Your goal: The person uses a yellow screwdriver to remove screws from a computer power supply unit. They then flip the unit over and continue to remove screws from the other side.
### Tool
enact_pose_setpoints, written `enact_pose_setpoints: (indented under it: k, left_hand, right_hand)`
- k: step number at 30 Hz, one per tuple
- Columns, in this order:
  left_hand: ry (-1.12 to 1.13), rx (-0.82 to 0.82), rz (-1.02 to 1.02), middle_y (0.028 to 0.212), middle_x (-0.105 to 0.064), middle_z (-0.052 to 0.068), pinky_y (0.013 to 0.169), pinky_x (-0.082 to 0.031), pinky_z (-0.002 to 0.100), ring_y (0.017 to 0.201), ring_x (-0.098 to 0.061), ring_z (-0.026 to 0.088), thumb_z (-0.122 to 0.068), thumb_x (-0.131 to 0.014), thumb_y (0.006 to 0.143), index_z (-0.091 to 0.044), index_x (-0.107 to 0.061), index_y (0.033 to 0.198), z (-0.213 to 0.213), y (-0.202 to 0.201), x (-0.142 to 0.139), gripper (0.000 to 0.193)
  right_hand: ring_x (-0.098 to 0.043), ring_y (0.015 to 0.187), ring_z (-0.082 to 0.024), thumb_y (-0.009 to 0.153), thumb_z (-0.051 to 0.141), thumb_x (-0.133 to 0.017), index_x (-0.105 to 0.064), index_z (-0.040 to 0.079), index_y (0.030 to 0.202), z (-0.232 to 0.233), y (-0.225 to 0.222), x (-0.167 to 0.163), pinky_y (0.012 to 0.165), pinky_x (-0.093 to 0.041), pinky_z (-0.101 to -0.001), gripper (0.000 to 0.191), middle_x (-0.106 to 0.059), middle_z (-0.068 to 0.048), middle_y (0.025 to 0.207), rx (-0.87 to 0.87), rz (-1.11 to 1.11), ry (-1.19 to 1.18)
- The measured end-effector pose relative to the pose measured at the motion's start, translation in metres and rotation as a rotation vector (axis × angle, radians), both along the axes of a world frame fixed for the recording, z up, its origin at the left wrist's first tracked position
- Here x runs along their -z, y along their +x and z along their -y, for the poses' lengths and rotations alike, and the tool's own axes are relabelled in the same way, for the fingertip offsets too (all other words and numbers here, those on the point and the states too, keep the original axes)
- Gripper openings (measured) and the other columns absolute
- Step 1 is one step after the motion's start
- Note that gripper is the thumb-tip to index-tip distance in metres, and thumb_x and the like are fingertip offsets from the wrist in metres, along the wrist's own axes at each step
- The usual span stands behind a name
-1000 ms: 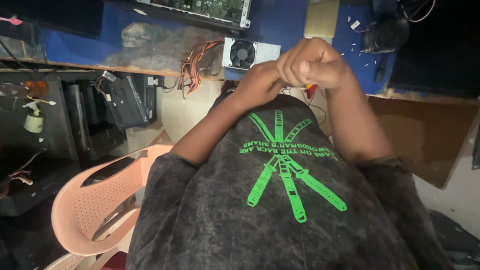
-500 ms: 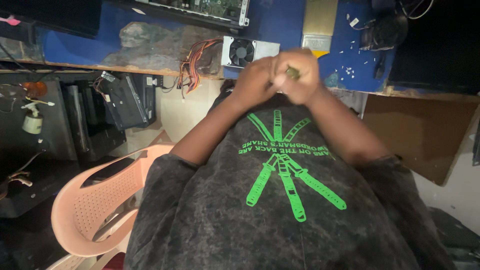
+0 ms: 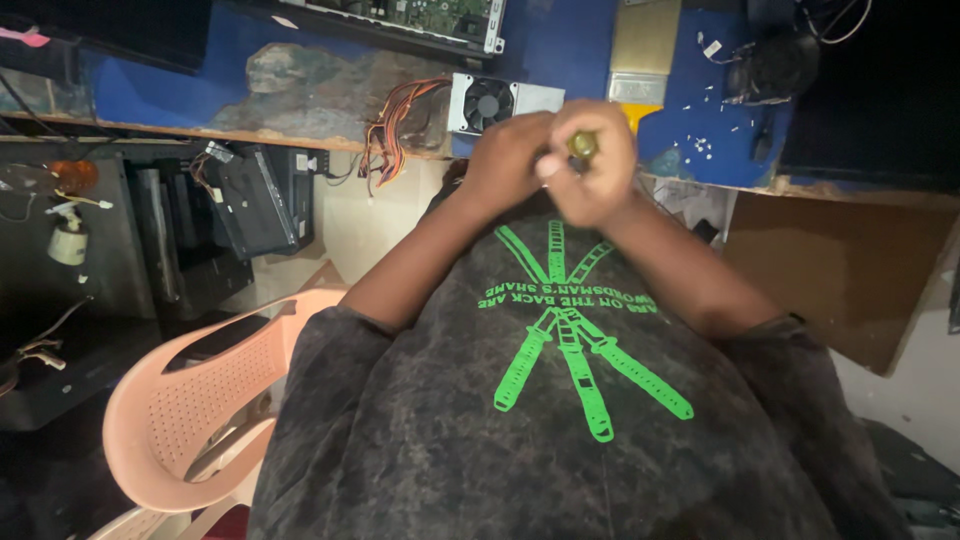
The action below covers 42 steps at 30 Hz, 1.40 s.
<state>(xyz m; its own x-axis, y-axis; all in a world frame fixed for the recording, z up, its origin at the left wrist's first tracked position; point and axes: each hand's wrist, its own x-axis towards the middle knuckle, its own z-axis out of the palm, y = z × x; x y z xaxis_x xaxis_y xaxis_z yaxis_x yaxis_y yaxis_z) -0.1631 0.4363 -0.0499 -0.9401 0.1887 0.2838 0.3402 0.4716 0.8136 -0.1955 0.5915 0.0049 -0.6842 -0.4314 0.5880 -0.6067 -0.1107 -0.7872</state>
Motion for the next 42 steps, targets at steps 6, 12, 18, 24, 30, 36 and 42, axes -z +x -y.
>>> enact_pose_setpoints:
  k: [6, 12, 18, 24, 30, 36, 42]
  left_hand:
    - [0.009, 0.094, -0.01, 0.107, -0.071, 0.017, 0.081, -0.057, 0.047, 0.097, -0.07, 0.039, -0.001, -0.067, 0.087, -0.005, -0.067, 0.114, 0.0, -0.002, 0.009, 0.028]
    - [0.038, -0.084, 0.031, 0.102, -0.072, 0.012, 0.074, -0.058, 0.044, 0.09, -0.072, 0.035, -0.01, -0.078, 0.088, -0.008, -0.066, 0.11, -0.003, -0.006, 0.003, 0.025]
    - [-0.055, 0.035, -0.034, 0.103, -0.07, 0.015, 0.075, -0.056, 0.047, 0.093, -0.069, 0.039, -0.004, -0.073, 0.082, -0.007, -0.065, 0.112, 0.0, 0.002, 0.002, 0.031]
    - [-0.037, -0.087, 0.094, 0.101, -0.071, 0.012, 0.073, -0.057, 0.044, 0.085, -0.071, 0.034, -0.008, -0.077, 0.086, -0.008, -0.066, 0.11, -0.005, -0.001, 0.012, 0.026]
    - [-0.052, -0.083, 0.072, 0.101, -0.07, 0.012, 0.075, -0.056, 0.045, 0.089, -0.071, 0.036, -0.012, -0.08, 0.086, -0.008, -0.065, 0.106, -0.001, -0.001, 0.007, 0.025]
    - [0.001, 0.097, 0.017, 0.112, -0.071, 0.014, 0.08, -0.057, 0.046, 0.099, -0.07, 0.038, 0.0, -0.068, 0.089, -0.008, -0.067, 0.116, 0.001, 0.0, 0.006, 0.028]
    - [0.001, -0.072, 0.023, 0.108, -0.072, 0.013, 0.079, -0.057, 0.045, 0.095, -0.072, 0.036, -0.008, -0.076, 0.091, -0.007, -0.065, 0.112, -0.007, -0.004, 0.007, 0.024]
  right_hand:
    - [-0.056, 0.073, -0.013, 0.112, 0.036, -0.048, -0.057, 0.01, 0.084, -0.028, -0.042, -0.01, 0.07, -0.044, -0.0293, 0.039, -0.06, -0.004, 0.077, -0.504, 0.631, -0.013]
    - [-0.05, 0.085, -0.025, 0.106, 0.03, -0.057, -0.04, -0.004, 0.109, 0.017, 0.007, -0.013, 0.079, -0.046, -0.0368, 0.039, -0.049, -0.022, 0.096, 0.238, -0.131, -0.063]
    - [-0.052, 0.07, -0.009, 0.105, 0.021, -0.063, -0.052, 0.006, 0.093, -0.012, -0.015, 0.008, 0.065, -0.043, -0.0244, 0.022, -0.059, -0.006, 0.085, -0.197, 0.417, -0.067]
    - [-0.06, 0.098, -0.016, 0.113, 0.023, -0.057, -0.056, 0.001, 0.112, -0.011, -0.01, -0.002, 0.087, -0.051, -0.0302, 0.022, -0.06, -0.014, 0.109, 0.03, 0.108, 0.029]
    - [-0.047, 0.08, -0.017, 0.105, 0.027, -0.059, -0.041, -0.007, 0.11, 0.009, 0.007, -0.011, 0.07, -0.042, -0.0306, 0.039, -0.049, -0.02, 0.094, 0.048, 0.095, -0.096]
    - [-0.051, 0.068, -0.009, 0.108, 0.042, -0.05, -0.054, 0.013, 0.074, -0.019, -0.027, -0.029, 0.067, -0.04, -0.0236, 0.045, -0.058, -0.005, 0.074, -0.335, 0.653, -0.202]
    - [-0.053, 0.085, -0.017, 0.113, 0.042, -0.05, -0.041, -0.001, 0.105, 0.009, -0.004, -0.038, 0.077, -0.047, -0.0317, 0.045, -0.052, -0.014, 0.095, 0.097, 0.255, -0.268]
